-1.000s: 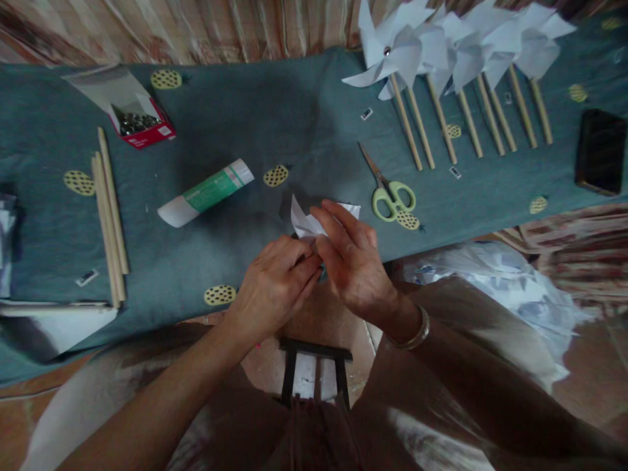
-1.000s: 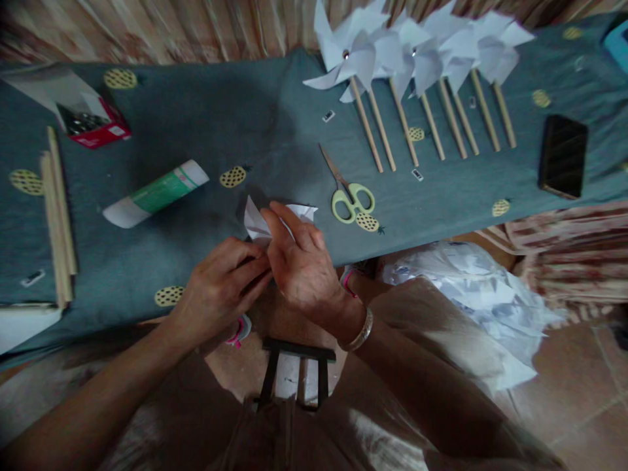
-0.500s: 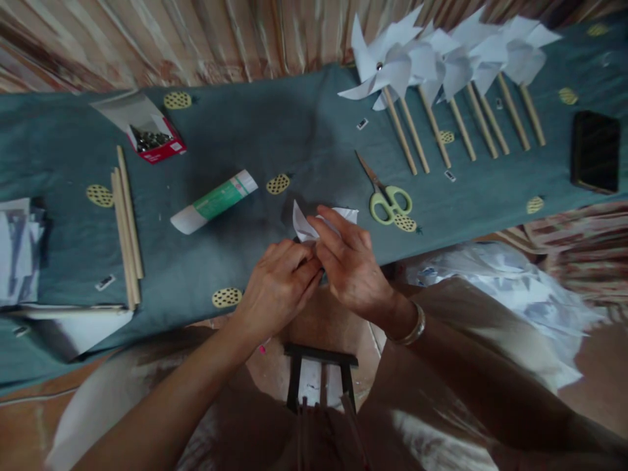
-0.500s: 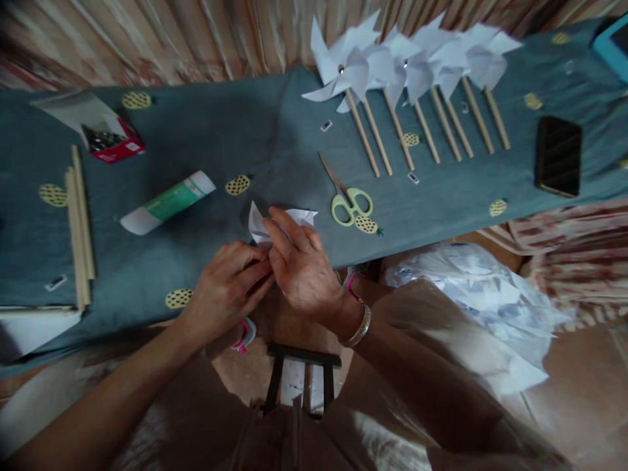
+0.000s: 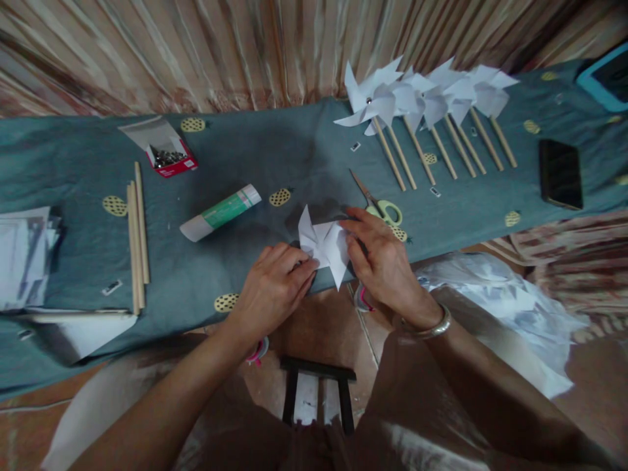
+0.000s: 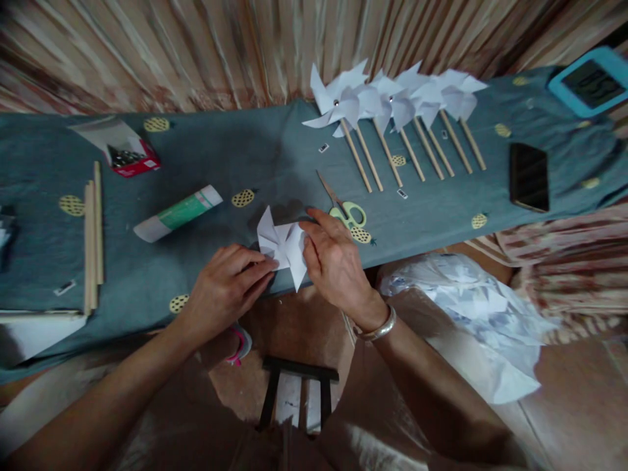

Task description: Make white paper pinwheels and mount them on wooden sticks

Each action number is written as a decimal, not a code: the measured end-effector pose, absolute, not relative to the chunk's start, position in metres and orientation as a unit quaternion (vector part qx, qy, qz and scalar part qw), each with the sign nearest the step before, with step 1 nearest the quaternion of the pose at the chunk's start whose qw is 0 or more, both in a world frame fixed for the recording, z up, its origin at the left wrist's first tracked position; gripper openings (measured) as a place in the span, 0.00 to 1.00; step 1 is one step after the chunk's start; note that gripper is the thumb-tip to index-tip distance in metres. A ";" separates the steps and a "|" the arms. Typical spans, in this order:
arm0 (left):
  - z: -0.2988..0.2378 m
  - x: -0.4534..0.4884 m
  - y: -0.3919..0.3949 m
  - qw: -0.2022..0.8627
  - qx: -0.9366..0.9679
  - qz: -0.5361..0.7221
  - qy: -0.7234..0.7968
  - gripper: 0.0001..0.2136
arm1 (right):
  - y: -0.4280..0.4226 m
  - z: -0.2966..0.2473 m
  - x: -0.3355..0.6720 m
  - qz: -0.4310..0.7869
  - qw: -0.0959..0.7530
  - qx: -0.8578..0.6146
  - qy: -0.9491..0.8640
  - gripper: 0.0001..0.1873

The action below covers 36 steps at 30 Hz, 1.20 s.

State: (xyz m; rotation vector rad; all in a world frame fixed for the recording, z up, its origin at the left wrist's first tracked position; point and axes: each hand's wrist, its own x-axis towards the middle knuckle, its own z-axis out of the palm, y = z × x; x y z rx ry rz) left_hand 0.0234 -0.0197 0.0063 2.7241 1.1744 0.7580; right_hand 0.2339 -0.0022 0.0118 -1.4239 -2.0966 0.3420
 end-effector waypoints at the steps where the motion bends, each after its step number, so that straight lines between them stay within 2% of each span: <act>1: 0.006 0.022 -0.018 0.033 0.889 0.247 0.385 0.06 | -0.001 0.012 0.235 0.140 0.286 -0.543 -0.777 0.17; 11: 0.006 0.010 -0.007 0.014 0.882 0.238 0.407 0.07 | -0.002 0.022 0.241 0.202 0.287 -0.590 -0.727 0.07; 21: 0.012 0.017 -0.015 0.029 0.878 0.276 0.391 0.08 | -0.008 0.023 0.243 0.246 0.290 -0.598 -0.705 0.06; 33: 0.006 0.028 -0.024 0.038 0.903 0.226 0.363 0.07 | -0.012 0.031 0.247 0.264 0.290 -0.550 -0.738 0.05; 36: 0.007 0.028 -0.025 0.048 0.902 0.229 0.364 0.07 | -0.012 0.028 0.249 0.261 0.297 -0.521 -0.756 0.08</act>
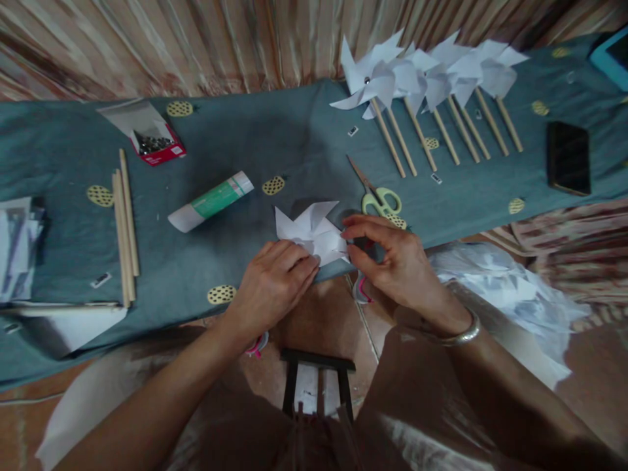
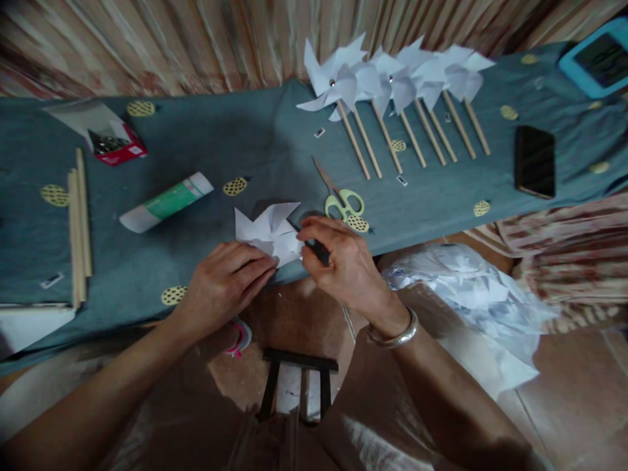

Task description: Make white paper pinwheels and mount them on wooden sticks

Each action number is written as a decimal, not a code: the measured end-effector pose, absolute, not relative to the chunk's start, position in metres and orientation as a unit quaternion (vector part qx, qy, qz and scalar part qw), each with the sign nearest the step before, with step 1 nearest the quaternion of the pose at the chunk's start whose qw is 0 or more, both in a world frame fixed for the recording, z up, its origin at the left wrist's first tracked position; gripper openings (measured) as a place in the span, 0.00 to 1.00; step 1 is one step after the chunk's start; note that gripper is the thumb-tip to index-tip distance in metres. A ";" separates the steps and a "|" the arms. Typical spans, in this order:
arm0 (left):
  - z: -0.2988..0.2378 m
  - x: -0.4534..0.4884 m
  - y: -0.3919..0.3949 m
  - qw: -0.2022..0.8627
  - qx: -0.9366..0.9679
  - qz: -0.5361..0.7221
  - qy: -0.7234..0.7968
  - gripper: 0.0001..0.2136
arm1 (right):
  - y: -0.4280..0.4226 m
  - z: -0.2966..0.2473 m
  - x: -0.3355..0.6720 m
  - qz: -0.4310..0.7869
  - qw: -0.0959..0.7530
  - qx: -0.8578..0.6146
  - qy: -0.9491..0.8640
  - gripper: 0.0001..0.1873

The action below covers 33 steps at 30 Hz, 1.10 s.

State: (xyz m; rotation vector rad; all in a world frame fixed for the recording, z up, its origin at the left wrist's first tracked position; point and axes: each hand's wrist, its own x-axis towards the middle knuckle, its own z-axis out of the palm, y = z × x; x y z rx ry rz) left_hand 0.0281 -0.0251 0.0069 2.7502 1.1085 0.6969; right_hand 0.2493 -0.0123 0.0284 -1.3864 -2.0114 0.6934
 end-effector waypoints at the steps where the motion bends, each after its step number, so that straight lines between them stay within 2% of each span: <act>1: 0.007 0.028 -0.025 0.051 0.901 0.233 0.363 0.07 | -0.012 0.028 0.250 0.259 0.297 -0.517 -0.760 0.09; 7: 0.011 0.020 -0.023 0.083 0.883 0.288 0.362 0.05 | -0.011 0.026 0.249 0.254 0.308 -0.525 -0.752 0.10; 14: 0.013 -0.004 -0.009 0.101 0.828 0.323 0.448 0.04 | -0.006 0.022 0.251 0.248 0.323 -0.534 -0.741 0.12; 19: 0.009 -0.007 0.000 0.189 0.803 0.316 0.469 0.07 | -0.004 0.019 0.251 0.252 0.322 -0.533 -0.741 0.12; 26: 0.006 0.001 0.008 0.269 0.782 0.330 0.456 0.05 | -0.002 0.017 0.250 0.268 0.332 -0.536 -0.728 0.12; 33: -0.001 0.017 0.005 0.256 0.781 0.360 0.441 0.04 | 0.006 0.016 0.250 0.260 0.339 -0.535 -0.729 0.11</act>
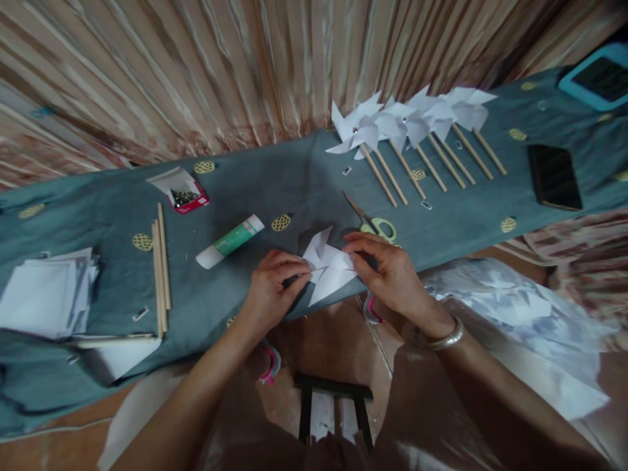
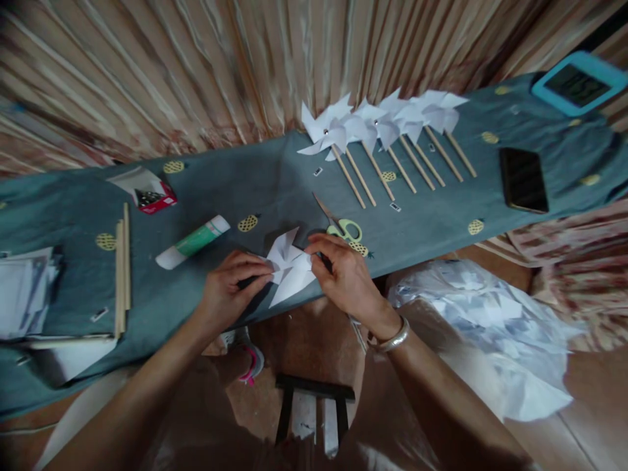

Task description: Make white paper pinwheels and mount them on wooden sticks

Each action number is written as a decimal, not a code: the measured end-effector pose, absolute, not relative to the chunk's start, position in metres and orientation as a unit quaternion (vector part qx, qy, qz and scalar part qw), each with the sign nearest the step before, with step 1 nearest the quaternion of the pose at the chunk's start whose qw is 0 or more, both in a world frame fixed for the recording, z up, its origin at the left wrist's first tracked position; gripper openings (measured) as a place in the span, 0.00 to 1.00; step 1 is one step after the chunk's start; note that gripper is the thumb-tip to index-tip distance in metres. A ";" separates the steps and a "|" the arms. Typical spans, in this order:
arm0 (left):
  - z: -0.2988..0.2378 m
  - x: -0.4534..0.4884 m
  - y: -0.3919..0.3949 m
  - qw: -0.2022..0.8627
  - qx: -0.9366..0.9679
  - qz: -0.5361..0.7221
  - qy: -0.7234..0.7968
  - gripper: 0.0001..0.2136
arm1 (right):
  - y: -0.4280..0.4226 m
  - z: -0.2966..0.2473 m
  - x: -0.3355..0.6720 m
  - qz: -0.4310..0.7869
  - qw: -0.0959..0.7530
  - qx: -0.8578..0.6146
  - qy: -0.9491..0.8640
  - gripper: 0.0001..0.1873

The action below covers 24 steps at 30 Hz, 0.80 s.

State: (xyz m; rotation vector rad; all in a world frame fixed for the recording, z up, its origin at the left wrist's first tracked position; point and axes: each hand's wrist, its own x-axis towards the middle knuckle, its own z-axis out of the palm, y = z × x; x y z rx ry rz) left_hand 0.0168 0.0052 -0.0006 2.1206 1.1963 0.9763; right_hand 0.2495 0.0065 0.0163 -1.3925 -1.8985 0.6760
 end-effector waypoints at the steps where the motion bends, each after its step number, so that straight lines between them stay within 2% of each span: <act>1: -0.001 0.018 0.005 0.254 0.783 0.356 0.442 0.04 | 0.008 0.016 0.249 0.257 0.338 -0.533 -0.731 0.11; 8: 0.004 0.017 0.007 0.256 0.783 0.353 0.443 0.04 | 0.013 0.015 0.247 0.258 0.361 -0.528 -0.724 0.13; 21: 0.004 0.024 0.008 0.261 0.770 0.360 0.458 0.02 | 0.011 0.019 0.239 0.242 0.343 -0.536 -0.732 0.14; 24: 0.010 0.022 0.008 0.285 0.757 0.370 0.457 0.06 | 0.012 0.018 0.239 0.247 0.351 -0.546 -0.720 0.14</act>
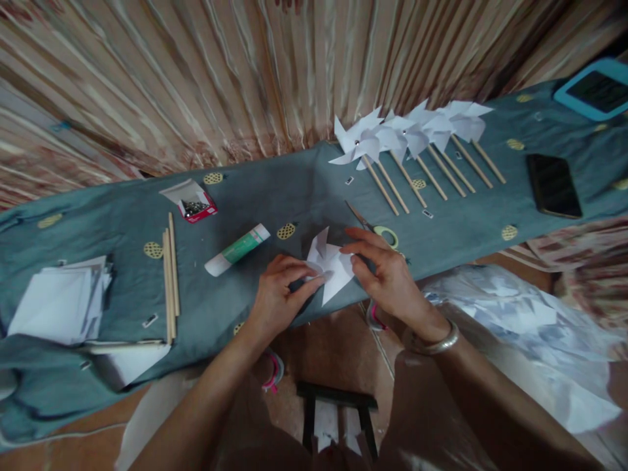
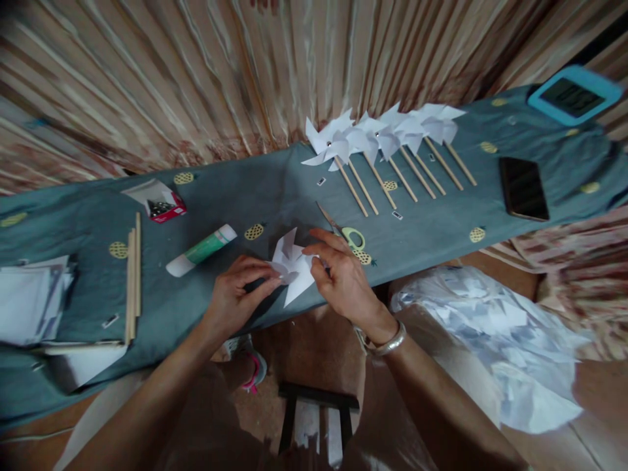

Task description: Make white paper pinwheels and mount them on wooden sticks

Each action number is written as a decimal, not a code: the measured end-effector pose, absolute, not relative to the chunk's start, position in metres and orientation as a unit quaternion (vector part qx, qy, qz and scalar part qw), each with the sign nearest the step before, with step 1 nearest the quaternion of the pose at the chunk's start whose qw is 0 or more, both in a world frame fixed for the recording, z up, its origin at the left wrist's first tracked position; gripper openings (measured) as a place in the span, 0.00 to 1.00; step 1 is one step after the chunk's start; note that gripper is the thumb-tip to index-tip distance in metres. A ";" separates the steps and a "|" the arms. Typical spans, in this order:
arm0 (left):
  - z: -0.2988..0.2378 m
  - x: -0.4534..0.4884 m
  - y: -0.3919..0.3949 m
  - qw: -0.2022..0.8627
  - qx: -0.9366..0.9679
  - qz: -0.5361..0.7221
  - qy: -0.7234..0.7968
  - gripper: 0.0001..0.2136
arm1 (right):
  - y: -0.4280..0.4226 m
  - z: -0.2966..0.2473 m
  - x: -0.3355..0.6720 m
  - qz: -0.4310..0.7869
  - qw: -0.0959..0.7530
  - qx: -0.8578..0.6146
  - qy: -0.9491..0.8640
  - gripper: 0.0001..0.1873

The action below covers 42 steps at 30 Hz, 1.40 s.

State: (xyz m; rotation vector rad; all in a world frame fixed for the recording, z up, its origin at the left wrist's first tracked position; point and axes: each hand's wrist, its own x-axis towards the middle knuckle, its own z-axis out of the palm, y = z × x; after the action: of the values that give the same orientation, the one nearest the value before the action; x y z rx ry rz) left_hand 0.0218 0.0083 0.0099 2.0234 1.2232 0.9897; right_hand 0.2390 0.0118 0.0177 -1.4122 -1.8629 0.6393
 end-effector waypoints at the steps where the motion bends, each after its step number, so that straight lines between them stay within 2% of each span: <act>1: 0.013 0.019 0.009 0.285 0.755 0.372 0.459 0.08 | 0.012 0.018 0.239 0.248 0.354 -0.549 -0.716 0.14; 3: 0.020 0.009 0.012 0.249 0.752 0.382 0.475 0.09 | 0.013 0.018 0.238 0.249 0.358 -0.551 -0.712 0.13; 7: 0.030 -0.031 0.022 0.090 0.720 0.396 0.562 0.06 | 0.017 0.020 0.237 0.243 0.358 -0.547 -0.717 0.13; 10: 0.026 -0.066 0.027 0.037 0.697 0.356 0.622 0.15 | 0.018 0.021 0.235 0.237 0.358 -0.543 -0.721 0.12; 12: 0.019 -0.084 0.027 0.037 0.706 0.312 0.634 0.16 | 0.019 0.021 0.232 0.239 0.359 -0.539 -0.724 0.12; 17: 0.010 -0.093 0.021 0.103 0.698 0.254 0.661 0.14 | 0.022 0.023 0.221 0.235 0.379 -0.529 -0.722 0.12; 23: 0.026 -0.074 0.018 0.208 0.596 0.344 0.696 0.13 | 0.025 0.034 0.213 0.260 0.435 -0.531 -0.679 0.10; 26: 0.035 -0.048 0.011 0.320 0.555 0.400 0.656 0.15 | 0.019 0.042 0.208 0.356 0.440 -0.531 -0.631 0.09; 30: 0.042 -0.002 -0.004 0.491 0.557 0.408 0.531 0.12 | 0.008 0.046 0.198 0.577 0.401 -0.459 -0.543 0.12; 32: 0.042 0.015 -0.009 0.537 0.549 0.414 0.489 0.11 | 0.005 0.045 0.195 0.646 0.400 -0.430 -0.487 0.14; 37: 0.042 0.032 -0.010 0.602 0.472 0.449 0.461 0.14 | 0.005 0.042 0.197 0.693 0.427 -0.410 -0.412 0.12; 42: 0.040 0.036 -0.007 0.588 0.469 0.448 0.483 0.16 | 0.008 0.046 0.203 0.715 0.443 -0.412 -0.351 0.14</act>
State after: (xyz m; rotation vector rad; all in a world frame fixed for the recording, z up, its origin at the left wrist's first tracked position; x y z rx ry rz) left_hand 0.0362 -0.0068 0.0404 1.0932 1.1242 1.0447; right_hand 0.2031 0.0078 0.0460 -1.0226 -0.8708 1.7723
